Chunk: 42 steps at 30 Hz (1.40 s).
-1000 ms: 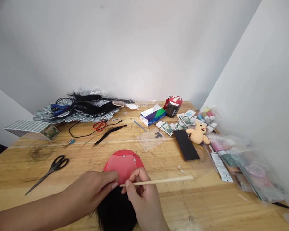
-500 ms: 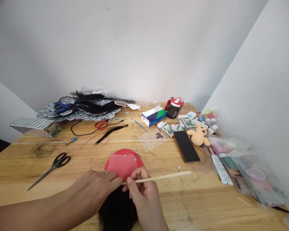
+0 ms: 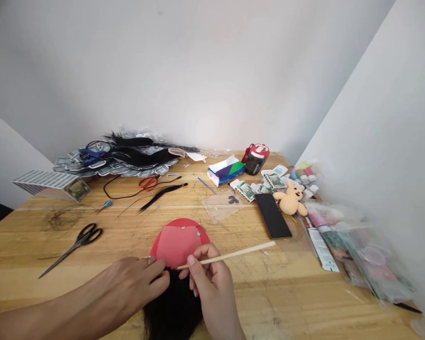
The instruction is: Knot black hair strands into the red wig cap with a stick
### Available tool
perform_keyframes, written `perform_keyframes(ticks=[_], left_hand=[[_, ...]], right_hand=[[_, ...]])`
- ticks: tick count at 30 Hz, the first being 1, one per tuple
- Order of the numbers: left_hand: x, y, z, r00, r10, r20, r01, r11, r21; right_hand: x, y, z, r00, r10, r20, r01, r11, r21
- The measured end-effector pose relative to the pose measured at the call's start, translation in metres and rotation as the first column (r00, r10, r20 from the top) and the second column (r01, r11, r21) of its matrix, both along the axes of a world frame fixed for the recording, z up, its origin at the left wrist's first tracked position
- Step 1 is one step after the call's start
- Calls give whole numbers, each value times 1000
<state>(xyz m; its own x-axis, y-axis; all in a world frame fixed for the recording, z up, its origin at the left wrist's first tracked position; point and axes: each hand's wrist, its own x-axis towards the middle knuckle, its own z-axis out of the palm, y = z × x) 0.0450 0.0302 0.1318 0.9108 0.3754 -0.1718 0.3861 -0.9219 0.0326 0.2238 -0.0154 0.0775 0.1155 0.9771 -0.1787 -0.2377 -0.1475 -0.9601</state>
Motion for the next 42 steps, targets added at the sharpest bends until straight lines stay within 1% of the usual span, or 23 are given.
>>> perform_keyframes(ticks=[3, 5, 6, 7, 8, 10, 12, 13, 16, 18, 21, 23, 27, 32, 34, 36, 39, 42], left_hand=[[-12, 0, -3, 997, -63, 54, 62, 998, 17], [-19, 1, -7, 989, -73, 129, 76, 997, -18], [-21, 2, -10, 982, -65, 177, 74, 996, -48], [-23, 3, -13, 968, -38, 246, 69, 991, -117], [-24, 5, -17, 944, 8, 330, 68, 974, -217], [-23, 8, -25, 868, 132, 478, 100, 898, -429], [-21, 10, -34, 792, 256, 554, 141, 807, -574], [-19, 11, -39, 758, 315, 571, 145, 772, -619], [-14, 12, -51, 679, 456, 575, 111, 710, -695], [-12, 12, -58, 631, 528, 568, 102, 669, -736], [-10, 13, -64, 589, 589, 554, 110, 620, -777], [-11, 13, -66, 573, 612, 545, 116, 598, -793], [-12, 14, -66, 560, 621, 549, 139, 582, -801], [-14, 14, -67, 558, 614, 558, 155, 584, -797], [-14, 15, -69, 561, 606, 564, 161, 589, -792], [-13, 15, -71, 566, 597, 568, 164, 594, -788], [-13, 14, -72, 572, 591, 569, 165, 597, -785], [-13, 13, -70, 578, 591, 562, 158, 595, -788]], right_hand=[[0, -1, 0, 1000, 1, 3, -1, 1000, 5], [0, -1, -2, 1000, -1, 2, 0, 1000, 11], [0, -1, -4, 1000, -1, 0, 1, 1000, 15], [0, -1, -5, 1000, -3, -1, 3, 1000, 19], [0, -2, -7, 1000, -4, -3, 4, 1000, 23], [0, -2, -10, 1000, -7, -3, 7, 1000, 29], [1, -4, -12, 1000, -12, 0, 12, 999, 31], [1, -5, -12, 1000, -13, 4, 13, 999, 34], [4, -10, -13, 999, 0, 34, -3, 998, 62], [6, -13, -14, 998, 18, 64, -24, 996, 88], [8, -17, -16, 994, 23, 107, -36, 992, 117], [8, -19, -18, 990, 17, 138, -34, 992, 123], [7, -23, -20, 975, 20, 221, -46, 993, 112], [4, -28, -18, 946, 14, 323, -55, 991, 119], [2, -29, -18, 935, -12, 355, -48, 986, 160], [0, -30, -19, 919, -53, 391, -43, 972, 232], [-5, -31, -22, 885, -131, 447, -34, 939, 342], [-9, -32, -25, 835, -233, 499, -6, 902, 432]])
